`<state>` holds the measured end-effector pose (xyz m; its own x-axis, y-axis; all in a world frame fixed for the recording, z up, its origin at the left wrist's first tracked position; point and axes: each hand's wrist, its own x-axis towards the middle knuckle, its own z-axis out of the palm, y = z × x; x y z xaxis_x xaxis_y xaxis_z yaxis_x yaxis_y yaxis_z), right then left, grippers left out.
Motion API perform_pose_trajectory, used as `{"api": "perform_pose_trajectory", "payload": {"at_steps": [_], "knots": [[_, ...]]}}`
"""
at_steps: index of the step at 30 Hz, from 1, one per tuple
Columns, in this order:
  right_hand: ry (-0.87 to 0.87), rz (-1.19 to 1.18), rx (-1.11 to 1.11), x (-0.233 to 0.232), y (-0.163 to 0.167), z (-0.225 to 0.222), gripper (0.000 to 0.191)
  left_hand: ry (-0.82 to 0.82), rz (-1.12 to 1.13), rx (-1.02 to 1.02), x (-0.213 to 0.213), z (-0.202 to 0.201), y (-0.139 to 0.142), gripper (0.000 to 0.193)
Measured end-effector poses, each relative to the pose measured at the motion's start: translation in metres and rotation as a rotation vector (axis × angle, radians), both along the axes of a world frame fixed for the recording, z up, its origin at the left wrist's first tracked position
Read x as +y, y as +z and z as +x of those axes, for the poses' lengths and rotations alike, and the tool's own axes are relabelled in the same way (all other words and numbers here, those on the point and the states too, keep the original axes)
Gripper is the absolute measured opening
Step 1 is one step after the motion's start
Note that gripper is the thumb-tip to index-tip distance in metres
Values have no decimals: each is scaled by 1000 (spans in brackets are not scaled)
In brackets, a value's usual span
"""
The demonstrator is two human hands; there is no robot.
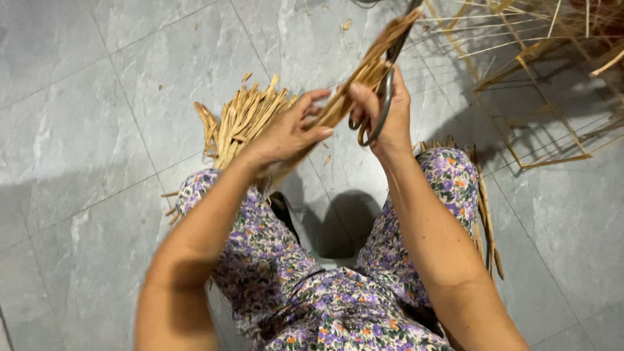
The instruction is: The person sits on a tiled floor and uses shears to trim and split dried plant strips. They repeatedly pick up bundles, cut the ends, and separate the pieces, accumulating a pile of trimmed material on the floor.
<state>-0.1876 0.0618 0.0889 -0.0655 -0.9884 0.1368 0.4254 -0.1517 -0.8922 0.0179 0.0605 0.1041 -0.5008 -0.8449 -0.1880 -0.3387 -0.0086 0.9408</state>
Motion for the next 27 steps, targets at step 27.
{"api": "perform_pose_trajectory", "payload": {"at_steps": [27], "knots": [[0, -57, 163, 4, 15, -18, 43, 323, 208, 794, 19, -64, -46, 35]]}}
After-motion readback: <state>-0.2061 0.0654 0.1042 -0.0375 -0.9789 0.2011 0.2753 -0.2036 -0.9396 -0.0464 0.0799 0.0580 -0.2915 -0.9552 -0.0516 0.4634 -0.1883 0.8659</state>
